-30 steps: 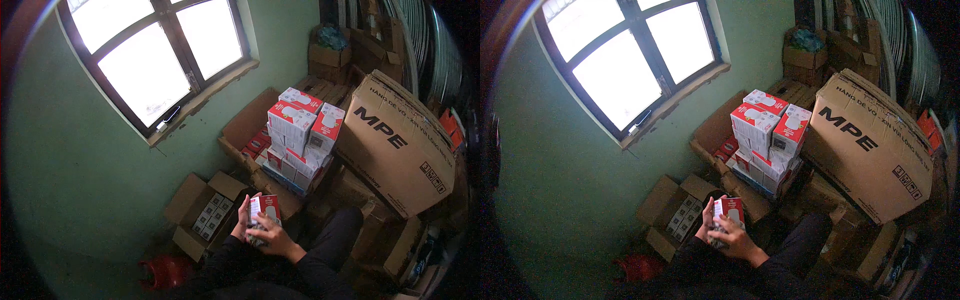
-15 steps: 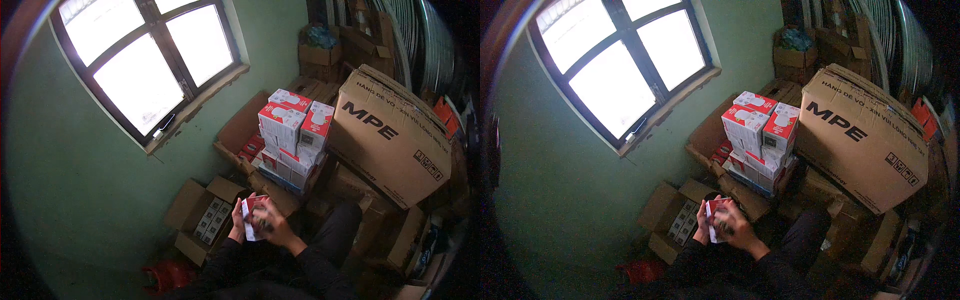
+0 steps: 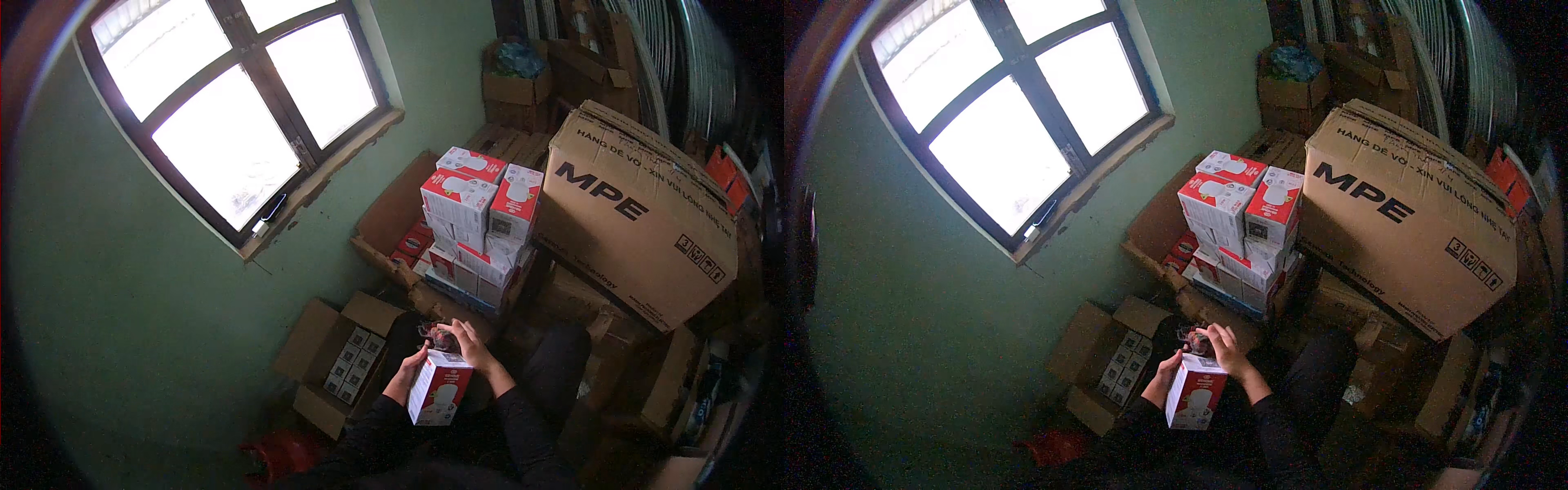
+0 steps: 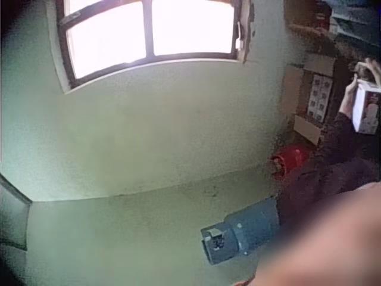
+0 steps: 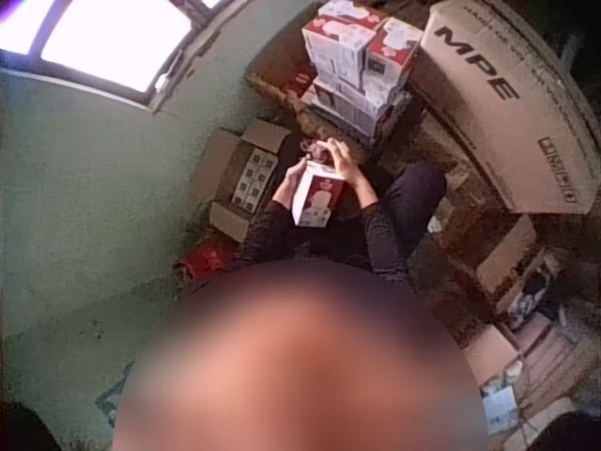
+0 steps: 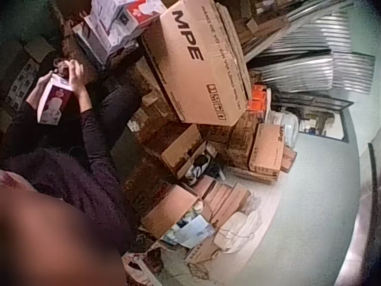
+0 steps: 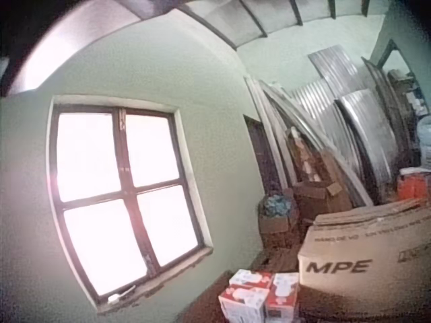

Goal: Labeling and stacking light bulb boxes in a storage area.

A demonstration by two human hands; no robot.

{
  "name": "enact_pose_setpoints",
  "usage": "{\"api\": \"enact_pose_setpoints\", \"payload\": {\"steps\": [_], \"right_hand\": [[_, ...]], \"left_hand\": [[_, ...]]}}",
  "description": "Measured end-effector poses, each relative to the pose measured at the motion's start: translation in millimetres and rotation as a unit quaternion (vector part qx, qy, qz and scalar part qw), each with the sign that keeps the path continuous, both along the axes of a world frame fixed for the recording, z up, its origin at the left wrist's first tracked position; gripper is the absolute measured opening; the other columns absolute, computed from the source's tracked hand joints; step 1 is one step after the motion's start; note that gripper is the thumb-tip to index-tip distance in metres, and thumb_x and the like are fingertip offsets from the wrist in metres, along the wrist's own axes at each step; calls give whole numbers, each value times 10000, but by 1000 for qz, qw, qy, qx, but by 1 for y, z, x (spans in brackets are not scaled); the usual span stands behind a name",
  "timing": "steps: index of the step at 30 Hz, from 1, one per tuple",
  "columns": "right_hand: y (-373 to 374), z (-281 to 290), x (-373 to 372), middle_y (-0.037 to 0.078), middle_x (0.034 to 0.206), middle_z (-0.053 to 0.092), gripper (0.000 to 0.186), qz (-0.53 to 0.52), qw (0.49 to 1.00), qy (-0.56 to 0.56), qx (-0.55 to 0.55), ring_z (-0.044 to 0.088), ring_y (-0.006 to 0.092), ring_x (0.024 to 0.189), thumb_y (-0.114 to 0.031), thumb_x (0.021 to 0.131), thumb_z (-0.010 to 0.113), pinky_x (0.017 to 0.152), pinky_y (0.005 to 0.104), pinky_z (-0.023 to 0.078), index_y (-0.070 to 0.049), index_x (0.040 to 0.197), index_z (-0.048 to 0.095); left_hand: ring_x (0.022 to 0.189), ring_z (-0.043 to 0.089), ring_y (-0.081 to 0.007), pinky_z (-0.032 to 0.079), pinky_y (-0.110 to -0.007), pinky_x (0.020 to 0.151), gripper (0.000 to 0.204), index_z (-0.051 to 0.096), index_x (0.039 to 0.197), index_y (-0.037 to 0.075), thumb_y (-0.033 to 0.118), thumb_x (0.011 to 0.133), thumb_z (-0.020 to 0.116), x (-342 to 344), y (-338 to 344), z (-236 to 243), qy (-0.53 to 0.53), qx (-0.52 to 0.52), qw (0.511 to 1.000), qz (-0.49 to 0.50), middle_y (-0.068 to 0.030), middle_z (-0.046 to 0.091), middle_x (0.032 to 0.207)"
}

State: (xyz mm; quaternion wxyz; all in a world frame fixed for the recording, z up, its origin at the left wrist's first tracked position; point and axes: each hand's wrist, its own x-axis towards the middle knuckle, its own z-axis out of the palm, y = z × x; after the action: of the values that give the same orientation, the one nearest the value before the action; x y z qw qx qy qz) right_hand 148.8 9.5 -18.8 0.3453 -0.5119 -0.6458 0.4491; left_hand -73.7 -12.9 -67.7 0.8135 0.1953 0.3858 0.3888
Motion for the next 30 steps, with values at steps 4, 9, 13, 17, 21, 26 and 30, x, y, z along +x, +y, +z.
{"api": "enact_pose_setpoints", "payload": {"steps": [4, 9, 13, 17, 21, 26, 30], "right_hand": [[-11, 22, -4, 178, 1599, 495, 788, -44, 937, 336, -82, 426, 247, 1497, -635, 1125, 298, 1249, 420, 293, -27, 1611, 419], [-42, 51, -23, 128, 1578, 487, 883, 4, 882, 439, -173, 491, 248, 1426, -670, 1064, 478, 1211, 439, 368, -123, 1702, 207], [-44, 58, -27, 106, 1460, 583, 750, -38, 857, 472, -204, 591, 226, 1294, -575, 1060, 585, 1086, 405, 489, -166, 1644, 353], [-39, 67, -16, 55, 1274, 676, 571, -57, 897, 404, -173, 672, 151, 1114, -472, 1098, 576, 957, 338, 565, -137, 1548, 466], [-43, 75, -6, 20, 1182, 684, 554, -65, 894, 408, -172, 668, 127, 1043, -476, 1100, 572, 915, 329, 565, -142, 1532, 478], [-32, 63, -4, 57, 1295, 654, 618, -145, 826, 513, -182, 659, 171, 1136, -589, 1069, 557, 969, 371, 561, -180, 1525, 479], [-26, 57, 6, 86, 1344, 639, 675, -141, 805, 552, -164, 652, 199, 1170, -633, 1060, 538, 999, 395, 557, -148, 1524, 469]], "left_hand": [[1157, 709, -301, 562, -467, 1016, 552, 588, 1467, 74, 469, 1083, 546, 2, 5, 34, 10, 16, 999, 43, -149, 720, 1302], [904, 776, -256, 632, -389, 819, 490, 706, 1245, 61, 486, 1080, 528, 2, 33, 76, -67, 75, 990, 103, -121, 785, 1105], [837, 715, -158, 570, -318, 809, 441, 732, 1147, 91, 502, 1012, 647, 3, 45, 78, 90, 47, 995, 18, -14, 763, 990], [1012, 618, -111, 504, -288, 904, 380, 648, 1292, 91, 391, 1059, 638, 12, 58, 99, 194, 190, 961, 57, 2, 674, 1123], [1077, 623, -131, 504, -343, 941, 374, 630, 1308, 120, 387, 1049, 597, 3, 82, 164, 97, 250, 944, 193, 0, 652, 1165], [1099, 667, -191, 558, -378, 922, 400, 625, 1302, 58, 158, 924, 711, 0, 47, 214, 162, 361, 902, 173, -68, 660, 1152], [1077, 650, -300, 525, -421, 904, 471, 589, 1305, 45, 144, 880, 764, 56, -17, 202, 467, 560, 683, -54, -159, 631, 1132]]}}
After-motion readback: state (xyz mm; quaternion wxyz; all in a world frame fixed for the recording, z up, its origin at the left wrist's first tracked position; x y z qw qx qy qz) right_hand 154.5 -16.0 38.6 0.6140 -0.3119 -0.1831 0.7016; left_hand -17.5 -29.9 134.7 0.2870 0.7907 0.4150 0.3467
